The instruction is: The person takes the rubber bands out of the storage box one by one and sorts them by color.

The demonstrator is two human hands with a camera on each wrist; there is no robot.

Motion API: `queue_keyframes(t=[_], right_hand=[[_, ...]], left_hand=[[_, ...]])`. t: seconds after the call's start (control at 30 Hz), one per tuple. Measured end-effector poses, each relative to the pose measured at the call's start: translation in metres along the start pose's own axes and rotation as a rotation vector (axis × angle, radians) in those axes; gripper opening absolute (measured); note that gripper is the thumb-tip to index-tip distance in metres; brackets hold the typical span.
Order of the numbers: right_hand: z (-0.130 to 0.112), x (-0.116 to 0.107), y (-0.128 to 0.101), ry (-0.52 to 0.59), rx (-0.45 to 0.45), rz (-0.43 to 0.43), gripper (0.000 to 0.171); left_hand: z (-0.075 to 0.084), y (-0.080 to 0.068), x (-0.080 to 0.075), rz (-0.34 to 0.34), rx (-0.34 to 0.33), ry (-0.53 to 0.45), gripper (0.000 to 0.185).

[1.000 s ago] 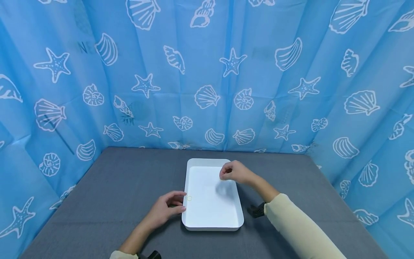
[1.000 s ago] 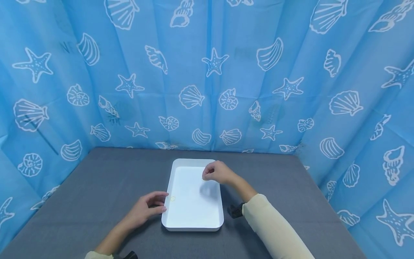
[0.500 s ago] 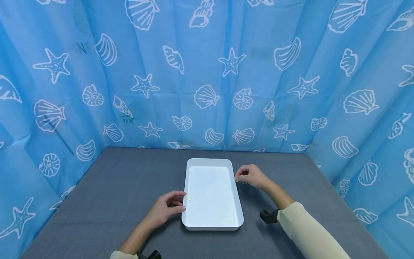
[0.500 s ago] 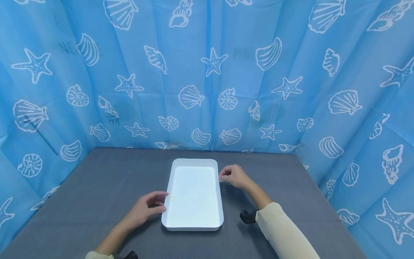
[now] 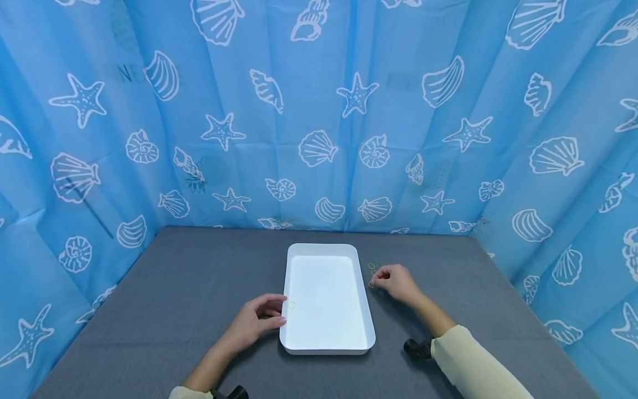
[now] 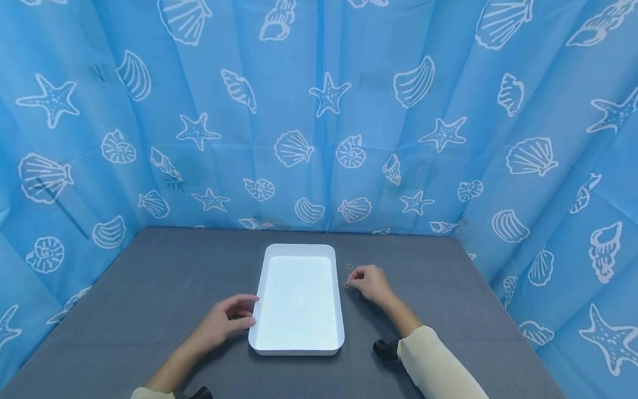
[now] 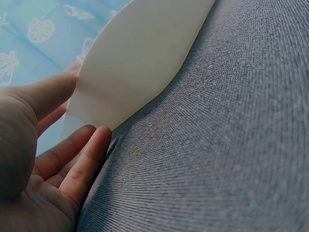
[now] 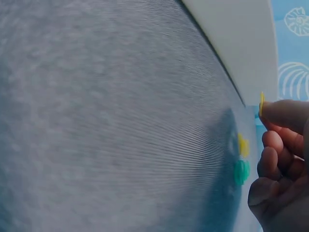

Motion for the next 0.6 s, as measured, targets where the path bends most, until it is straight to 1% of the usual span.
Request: queue_keyframes(t=[0.2,0.4,0.6], right_hand=[[0.0035,0.0043,-0.0040,-0.018,0.008,0.032,0.013],[0.0052,0.0038,-0.0082,-0.032,0.030,0.068,0.014],[0.0068,0.0035,-0.0088,-0.064,0.053,0.071,0.012]], left_hand=[[0.0026,-0.0013,-0.0001,0.000,0.007,-0.009,0.046],[0.0012,-0.0002,-0.0005,0.002,0.003,0.002,0.045],[0.0003,-0.0001,-0.0014,-0.002,0.011,0.012,0.044]])
Point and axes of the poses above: each hand's wrist, its own y-axis towards the middle knuckle, its own x-axis out of the palm, z = x × y, the point moved 3 cm from there along y, towards the middle knuckle, and after that the axes turned 3 degrees about -y, right-handed, at the moved point
